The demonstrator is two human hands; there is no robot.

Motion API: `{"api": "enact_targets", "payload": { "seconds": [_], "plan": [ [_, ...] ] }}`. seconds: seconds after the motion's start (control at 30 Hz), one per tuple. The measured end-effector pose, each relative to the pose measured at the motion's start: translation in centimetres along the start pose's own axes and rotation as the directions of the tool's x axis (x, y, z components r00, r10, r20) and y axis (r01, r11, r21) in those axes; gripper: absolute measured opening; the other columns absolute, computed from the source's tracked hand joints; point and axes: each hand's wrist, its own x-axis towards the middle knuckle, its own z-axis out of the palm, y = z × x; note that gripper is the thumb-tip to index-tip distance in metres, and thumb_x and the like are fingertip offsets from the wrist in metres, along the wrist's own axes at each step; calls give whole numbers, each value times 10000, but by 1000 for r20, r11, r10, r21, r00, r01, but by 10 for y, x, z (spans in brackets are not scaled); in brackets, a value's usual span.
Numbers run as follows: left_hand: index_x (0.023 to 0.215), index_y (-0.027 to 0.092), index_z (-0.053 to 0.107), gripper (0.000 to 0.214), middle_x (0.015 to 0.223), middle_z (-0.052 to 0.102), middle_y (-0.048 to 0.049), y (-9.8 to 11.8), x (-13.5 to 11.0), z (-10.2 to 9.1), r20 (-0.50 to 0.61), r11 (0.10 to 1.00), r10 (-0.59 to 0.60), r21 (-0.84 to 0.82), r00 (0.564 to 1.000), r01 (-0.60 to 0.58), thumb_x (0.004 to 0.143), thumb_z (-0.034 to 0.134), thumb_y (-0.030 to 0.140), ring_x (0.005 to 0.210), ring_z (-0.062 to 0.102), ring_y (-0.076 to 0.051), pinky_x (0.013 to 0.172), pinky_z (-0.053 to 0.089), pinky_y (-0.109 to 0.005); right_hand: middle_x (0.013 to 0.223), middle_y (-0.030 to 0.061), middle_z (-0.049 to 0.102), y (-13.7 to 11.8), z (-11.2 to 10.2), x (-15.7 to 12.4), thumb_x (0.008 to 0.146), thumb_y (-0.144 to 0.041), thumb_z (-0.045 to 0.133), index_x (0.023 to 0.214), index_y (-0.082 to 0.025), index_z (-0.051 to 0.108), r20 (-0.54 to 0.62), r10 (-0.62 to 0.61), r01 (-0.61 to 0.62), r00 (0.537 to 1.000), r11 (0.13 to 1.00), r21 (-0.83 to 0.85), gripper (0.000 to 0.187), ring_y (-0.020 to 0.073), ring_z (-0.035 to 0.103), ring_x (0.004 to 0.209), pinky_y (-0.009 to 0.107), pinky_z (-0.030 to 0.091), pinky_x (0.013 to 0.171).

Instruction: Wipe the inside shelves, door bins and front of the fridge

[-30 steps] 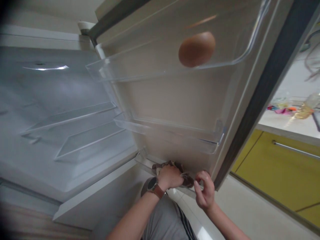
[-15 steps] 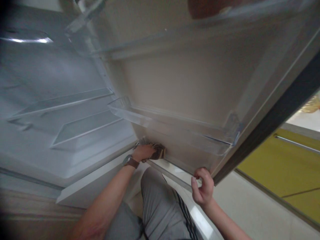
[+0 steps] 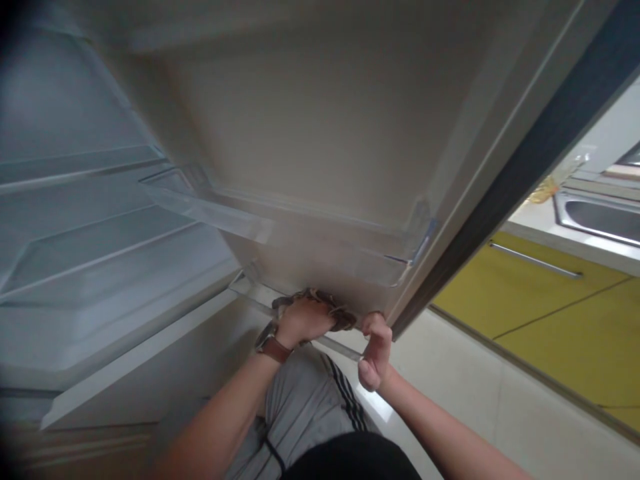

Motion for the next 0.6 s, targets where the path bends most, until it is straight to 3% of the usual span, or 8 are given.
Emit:
{"api": "enact_targets", "payload": {
  "seconds": [0.13, 0.2, 0.3, 0.4, 0.47, 0.53, 0.6],
  "plan": [
    [1138, 164, 823, 488, 1166, 777, -198, 32, 7, 2, 117, 992, 119, -55, 986, -113, 986, 436, 420, 1103, 740, -350, 881, 571, -391, 854, 23, 440, 2, -4, 7, 861, -560, 528, 1156, -279, 511, 23, 25, -27, 999, 995, 95, 408, 210, 441, 763, 371, 380, 673],
    [1189, 162, 807, 514, 1230, 758, -198, 39, 11, 2, 170, 981, 187, -81, 968, -175, 981, 425, 435, 1140, 729, -358, 890, 567, -395, 856, 22, 445, -1, -9, 11, 882, -548, 530, 1169, -275, 514, 69, 42, -51, 997, 989, 138, 397, 205, 448, 756, 366, 391, 661],
    [1225, 146, 792, 554, 1283, 731, -217, 42, 17, 3, 172, 983, 168, -98, 971, -152, 974, 415, 465, 1184, 709, -381, 926, 556, -422, 864, 18, 463, -11, -24, 25, 922, -433, 549, 1191, -279, 512, 147, 60, -74, 987, 993, 96, 313, 196, 485, 755, 348, 406, 641],
    [1229, 147, 795, 612, 1304, 719, -226, 45, 20, 3, 164, 988, 94, -133, 982, -73, 970, 399, 535, 1208, 695, -399, 950, 548, -437, 900, 13, 505, -20, -54, 55, 833, -259, 684, 1165, -295, 529, 139, -130, 149, 982, 979, -136, 369, 196, 537, 820, 346, 448, 687],
    [1230, 151, 799, 646, 1313, 715, -225, 47, 22, 3, 159, 989, 69, -143, 985, -46, 972, 375, 564, 1215, 688, -410, 963, 544, -446, 986, 19, 512, -20, -79, 80, 753, -271, 774, 1143, -301, 539, 8, -269, 257, 963, 913, -317, 456, 207, 549, 908, 360, 482, 744],
    [1241, 155, 798, 648, 1335, 705, -219, 48, 26, 2, 150, 990, 72, -128, 986, -53, 974, 366, 557, 1225, 681, -417, 977, 539, -454, 1156, 43, 501, -12, -102, 100, 745, -368, 806, 1196, -310, 522, -130, -160, 92, 978, 903, -420, 536, 238, 555, 1077, 407, 522, 847],
    [1256, 165, 792, 644, 1361, 693, -209, 49, 31, 1, 139, 992, 81, -108, 987, -66, 979, 362, 557, 1236, 675, -416, 989, 536, -455, 1276, 62, 498, 5, -117, 110, 800, -493, 763, 1260, -313, 489, -186, 133, -201, 973, 885, -421, 565, 263, 536, 1221, 456, 529, 943]
  ]
}}
